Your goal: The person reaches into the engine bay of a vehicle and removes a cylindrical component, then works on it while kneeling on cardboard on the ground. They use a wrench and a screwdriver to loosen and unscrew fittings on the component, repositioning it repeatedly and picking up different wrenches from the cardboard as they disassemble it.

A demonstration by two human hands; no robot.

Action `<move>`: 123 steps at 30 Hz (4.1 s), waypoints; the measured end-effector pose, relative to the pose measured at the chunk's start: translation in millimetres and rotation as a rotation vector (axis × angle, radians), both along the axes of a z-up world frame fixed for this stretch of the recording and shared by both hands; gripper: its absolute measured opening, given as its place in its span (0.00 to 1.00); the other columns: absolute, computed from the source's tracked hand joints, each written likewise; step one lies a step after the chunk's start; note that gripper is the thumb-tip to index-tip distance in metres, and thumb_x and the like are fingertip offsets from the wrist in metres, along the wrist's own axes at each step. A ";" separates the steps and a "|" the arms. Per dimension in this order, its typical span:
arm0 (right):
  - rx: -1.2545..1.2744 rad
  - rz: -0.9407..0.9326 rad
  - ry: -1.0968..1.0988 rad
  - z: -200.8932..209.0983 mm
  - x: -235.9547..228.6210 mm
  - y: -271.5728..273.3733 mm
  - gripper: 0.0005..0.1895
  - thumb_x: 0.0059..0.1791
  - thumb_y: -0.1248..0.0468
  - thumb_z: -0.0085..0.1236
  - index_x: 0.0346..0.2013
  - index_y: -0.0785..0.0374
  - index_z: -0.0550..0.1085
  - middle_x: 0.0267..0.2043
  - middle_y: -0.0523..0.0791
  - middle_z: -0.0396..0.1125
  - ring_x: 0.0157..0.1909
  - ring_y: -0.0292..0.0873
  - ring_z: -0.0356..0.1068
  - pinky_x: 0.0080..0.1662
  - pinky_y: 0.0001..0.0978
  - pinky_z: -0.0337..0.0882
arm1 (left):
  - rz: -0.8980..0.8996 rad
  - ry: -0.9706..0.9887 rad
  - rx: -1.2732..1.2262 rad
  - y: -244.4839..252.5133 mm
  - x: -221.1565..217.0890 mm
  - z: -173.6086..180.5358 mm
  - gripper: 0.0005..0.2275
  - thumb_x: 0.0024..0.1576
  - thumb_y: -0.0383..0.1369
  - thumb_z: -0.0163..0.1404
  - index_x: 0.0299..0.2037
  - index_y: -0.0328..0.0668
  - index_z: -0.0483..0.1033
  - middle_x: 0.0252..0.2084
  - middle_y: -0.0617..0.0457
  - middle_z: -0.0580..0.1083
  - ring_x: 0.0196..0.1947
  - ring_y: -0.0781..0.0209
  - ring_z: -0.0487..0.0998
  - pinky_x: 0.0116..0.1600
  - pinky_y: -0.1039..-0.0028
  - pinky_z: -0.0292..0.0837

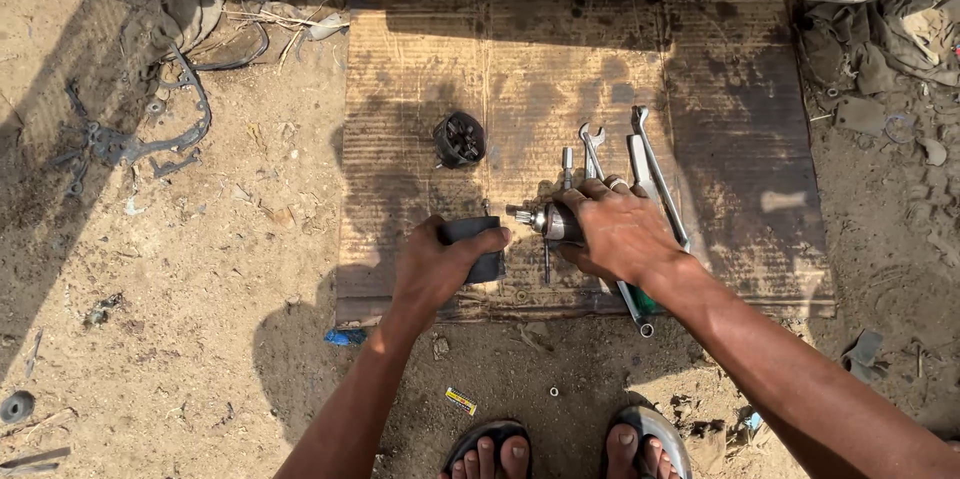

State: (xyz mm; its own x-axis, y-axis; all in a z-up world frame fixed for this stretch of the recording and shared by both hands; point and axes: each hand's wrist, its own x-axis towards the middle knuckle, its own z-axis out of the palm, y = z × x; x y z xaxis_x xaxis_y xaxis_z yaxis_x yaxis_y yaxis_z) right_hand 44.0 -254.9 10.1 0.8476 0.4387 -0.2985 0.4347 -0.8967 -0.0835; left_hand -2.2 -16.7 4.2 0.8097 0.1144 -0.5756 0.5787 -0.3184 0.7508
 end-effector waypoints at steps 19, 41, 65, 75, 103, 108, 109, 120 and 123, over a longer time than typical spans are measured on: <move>1.292 -0.992 0.863 1.6 -49.4 -8.8 0.28 0.40 0.46 0.64 0.44 0.65 0.77 0.37 0.48 0.73 0.41 0.44 0.72 0.44 0.45 0.75 | -0.030 -0.111 -0.143 -32.1 -28.8 20.2 0.38 0.39 0.57 0.63 0.48 0.26 0.76 0.36 0.41 0.81 0.35 0.51 0.85 0.39 0.65 0.82; 1.821 -1.047 1.193 -46.4 -97.7 -32.6 0.38 0.35 0.44 0.65 0.47 0.71 0.75 0.41 0.55 0.74 0.43 0.54 0.75 0.48 0.55 0.77 | -0.472 -0.156 0.149 -59.9 -71.8 108.6 0.36 0.52 0.66 0.45 0.39 0.32 0.79 0.24 0.44 0.79 0.26 0.50 0.85 0.30 0.60 0.81; 1.619 -1.282 1.021 -54.9 -97.2 -43.9 0.41 0.35 0.50 0.66 0.56 0.70 0.69 0.46 0.56 0.69 0.42 0.55 0.74 0.40 0.53 0.78 | -1.378 -0.145 0.672 9.8 -100.7 75.8 0.10 0.54 0.35 0.57 0.36 0.33 0.80 0.36 0.43 0.78 0.41 0.48 0.81 0.49 0.57 0.75; 1.580 -1.280 1.011 -12.4 -69.6 -20.0 0.42 0.33 0.46 0.62 0.57 0.63 0.70 0.47 0.58 0.71 0.46 0.59 0.74 0.36 0.55 0.76 | -0.507 -0.107 0.499 52.8 88.7 51.9 0.37 0.54 0.52 0.56 0.65 0.31 0.62 0.49 0.35 0.79 0.51 0.45 0.81 0.62 0.60 0.74; 1.705 -1.194 0.816 39.5 -57.7 28.8 0.35 0.35 0.49 0.68 0.51 0.62 0.70 0.45 0.50 0.69 0.47 0.50 0.70 0.44 0.51 0.73 | 0.586 0.113 -1.030 -51.6 -42.6 59.5 0.24 0.56 0.50 0.43 0.59 0.48 0.69 0.50 0.52 0.75 0.51 0.55 0.76 0.53 0.54 0.76; 1.396 -0.926 0.552 50.1 -67.9 44.8 0.32 0.37 0.57 0.71 0.51 0.66 0.69 0.41 0.51 0.68 0.46 0.51 0.70 0.48 0.53 0.75 | 0.638 0.010 -1.149 -57.9 -45.8 42.5 0.26 0.56 0.54 0.48 0.58 0.47 0.72 0.49 0.52 0.76 0.49 0.60 0.78 0.55 0.62 0.76; 1.397 -0.926 0.551 50.0 -69.0 42.7 0.32 0.37 0.57 0.71 0.51 0.66 0.69 0.41 0.51 0.68 0.46 0.51 0.70 0.48 0.53 0.75 | 0.637 0.010 -1.150 -54.4 -48.1 35.0 0.26 0.56 0.54 0.48 0.58 0.47 0.72 0.49 0.52 0.76 0.49 0.60 0.78 0.55 0.62 0.76; 0.978 -0.841 0.536 136.1 -72.4 56.2 0.40 0.41 0.60 0.68 0.67 0.47 0.64 0.49 0.50 0.72 0.42 0.46 0.80 0.31 0.37 0.84 | 0.473 0.092 -1.660 -42.5 -60.8 -14.3 0.30 0.55 0.56 0.51 0.60 0.43 0.74 0.52 0.45 0.76 0.52 0.50 0.78 0.55 0.57 0.78; 1.027 -0.840 0.437 137.8 -75.7 60.3 0.37 0.42 0.62 0.68 0.65 0.53 0.66 0.50 0.53 0.73 0.40 0.49 0.80 0.30 0.38 0.81 | 0.548 0.107 -1.687 -37.9 -56.4 2.7 0.31 0.53 0.56 0.51 0.58 0.41 0.73 0.52 0.44 0.76 0.53 0.46 0.78 0.57 0.48 0.76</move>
